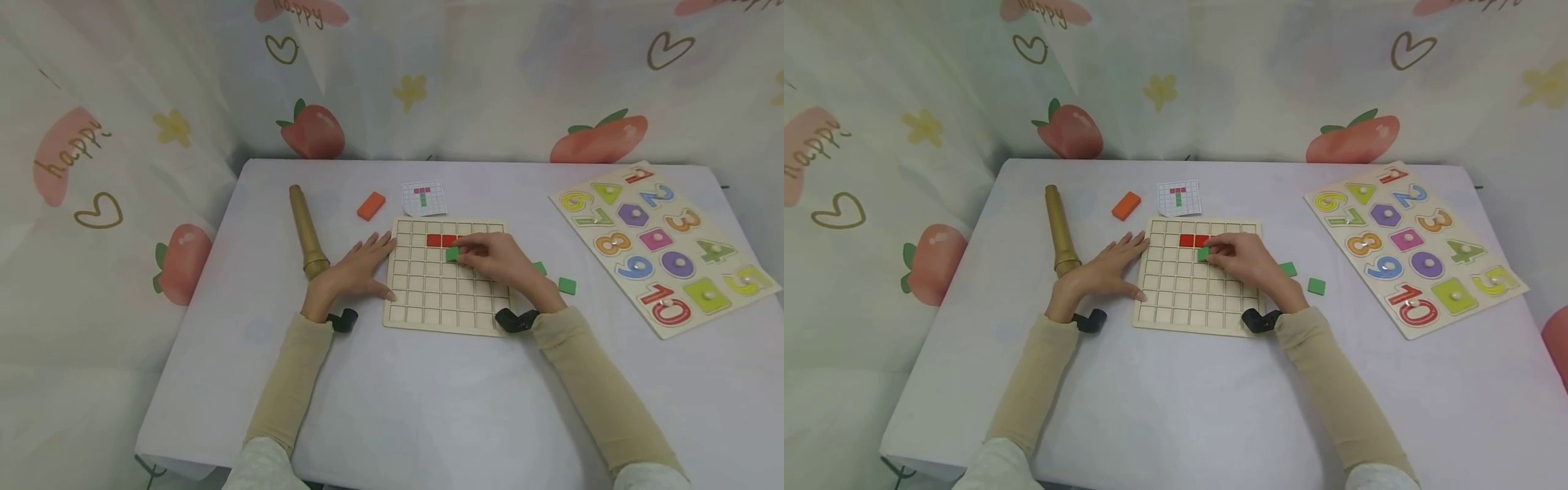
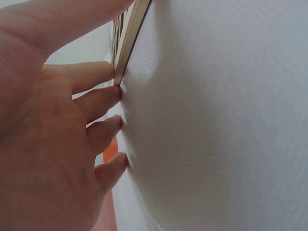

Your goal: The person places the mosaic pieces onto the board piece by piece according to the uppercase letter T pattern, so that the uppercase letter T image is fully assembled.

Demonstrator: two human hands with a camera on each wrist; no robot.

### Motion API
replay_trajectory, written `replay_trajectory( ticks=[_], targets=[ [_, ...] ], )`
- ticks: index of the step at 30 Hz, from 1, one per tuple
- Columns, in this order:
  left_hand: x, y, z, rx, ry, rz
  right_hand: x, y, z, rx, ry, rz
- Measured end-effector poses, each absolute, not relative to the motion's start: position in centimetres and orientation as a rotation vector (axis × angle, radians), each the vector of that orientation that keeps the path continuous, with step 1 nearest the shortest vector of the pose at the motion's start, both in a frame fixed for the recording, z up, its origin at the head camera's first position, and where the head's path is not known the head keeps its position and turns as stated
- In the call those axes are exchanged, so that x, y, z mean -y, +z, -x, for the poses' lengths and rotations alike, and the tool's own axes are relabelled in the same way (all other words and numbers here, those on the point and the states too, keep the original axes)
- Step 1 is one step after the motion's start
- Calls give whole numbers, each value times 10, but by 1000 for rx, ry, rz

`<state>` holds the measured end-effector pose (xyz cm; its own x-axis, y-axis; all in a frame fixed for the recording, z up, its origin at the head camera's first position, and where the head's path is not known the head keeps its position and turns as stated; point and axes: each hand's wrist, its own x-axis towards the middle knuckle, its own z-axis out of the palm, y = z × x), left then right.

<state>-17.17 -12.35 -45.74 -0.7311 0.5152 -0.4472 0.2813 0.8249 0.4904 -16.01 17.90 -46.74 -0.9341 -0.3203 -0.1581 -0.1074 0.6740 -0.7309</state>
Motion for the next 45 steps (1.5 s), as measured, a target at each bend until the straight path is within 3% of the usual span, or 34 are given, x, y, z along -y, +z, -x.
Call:
replay_trajectory(
  ticks=[45],
  targets=[
    [122, -455, 172, -2414, 534, -570, -181, -475, 155, -2670, -1184, 339]
  ],
)
